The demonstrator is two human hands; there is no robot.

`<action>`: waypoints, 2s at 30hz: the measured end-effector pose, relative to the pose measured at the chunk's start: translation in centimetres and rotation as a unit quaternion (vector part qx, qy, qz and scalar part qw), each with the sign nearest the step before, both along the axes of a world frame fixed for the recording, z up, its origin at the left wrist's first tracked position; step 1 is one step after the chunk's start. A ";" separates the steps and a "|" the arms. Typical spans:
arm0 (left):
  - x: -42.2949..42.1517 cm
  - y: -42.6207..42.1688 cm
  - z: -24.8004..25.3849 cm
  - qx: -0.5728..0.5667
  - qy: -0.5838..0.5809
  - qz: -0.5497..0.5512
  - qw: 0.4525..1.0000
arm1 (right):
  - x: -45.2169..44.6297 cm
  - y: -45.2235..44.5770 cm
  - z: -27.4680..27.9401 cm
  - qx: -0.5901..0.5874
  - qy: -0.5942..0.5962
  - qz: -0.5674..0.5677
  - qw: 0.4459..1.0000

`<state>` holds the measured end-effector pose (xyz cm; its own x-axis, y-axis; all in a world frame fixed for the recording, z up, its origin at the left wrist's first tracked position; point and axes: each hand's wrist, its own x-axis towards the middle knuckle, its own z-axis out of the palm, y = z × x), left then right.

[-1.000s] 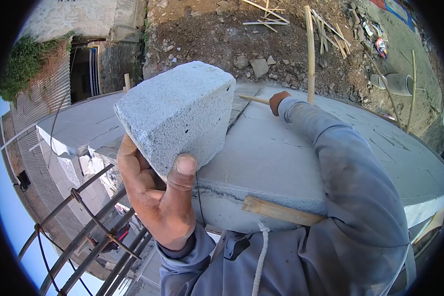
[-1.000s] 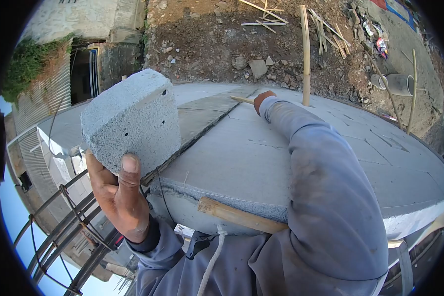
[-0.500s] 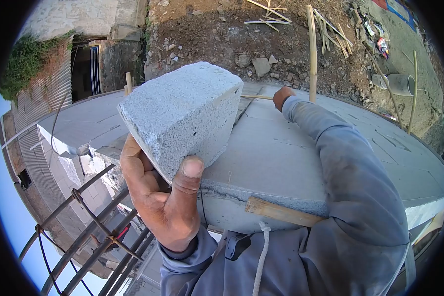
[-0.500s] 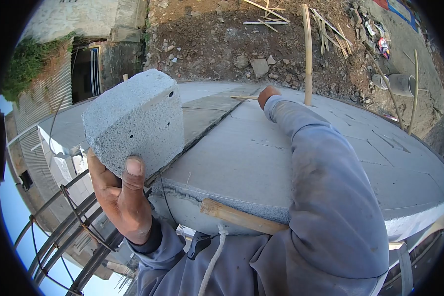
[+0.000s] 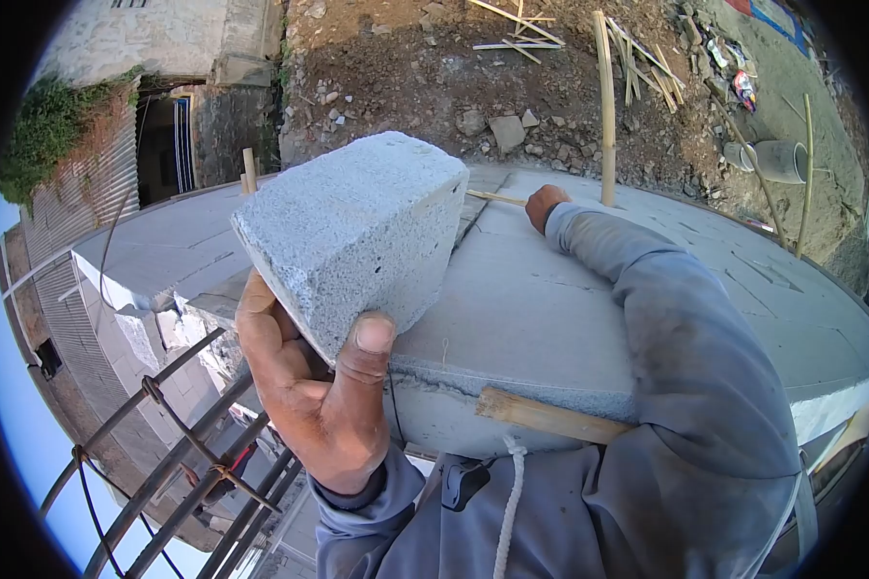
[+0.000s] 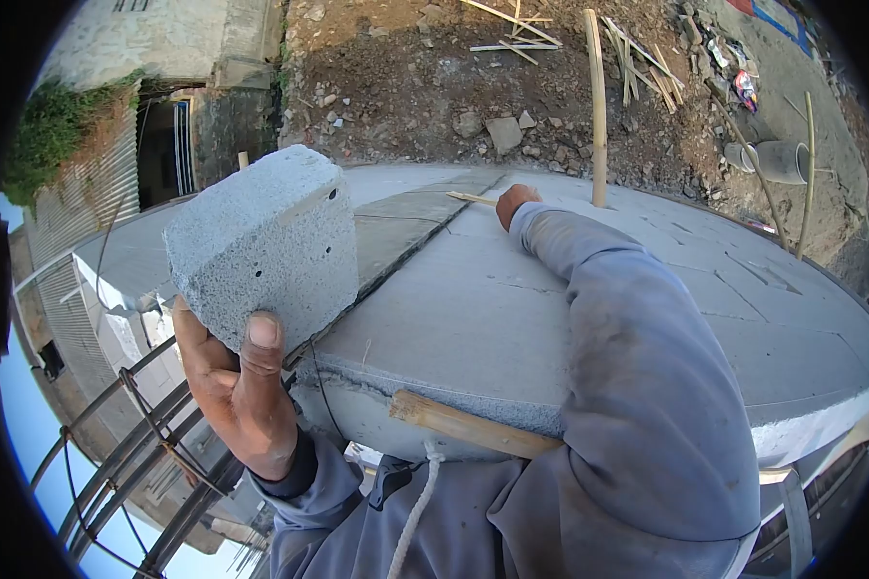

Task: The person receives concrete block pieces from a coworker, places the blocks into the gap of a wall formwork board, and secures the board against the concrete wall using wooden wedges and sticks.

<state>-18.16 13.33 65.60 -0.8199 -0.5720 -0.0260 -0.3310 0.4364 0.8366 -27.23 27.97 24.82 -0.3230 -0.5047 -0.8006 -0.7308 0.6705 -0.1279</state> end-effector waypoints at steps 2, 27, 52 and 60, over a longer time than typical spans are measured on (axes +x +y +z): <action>-0.1 0.1 -0.1 -0.003 0.007 0.000 1.000 | -0.6 -0.5 0.9 0.020 -0.022 -0.016 0.999; 0.0 -0.2 -0.1 -0.004 0.001 -0.014 1.000 | -4.3 -0.3 2.3 -0.017 -0.076 -0.115 0.990; 0.0 -0.2 0.1 0.008 -0.007 -0.013 1.000 | -2.0 1.2 1.7 -0.012 -0.032 0.051 0.998; -0.2 0.2 -0.1 0.011 0.006 -0.004 1.000 | -0.3 1.1 -0.6 0.004 0.011 -0.235 0.972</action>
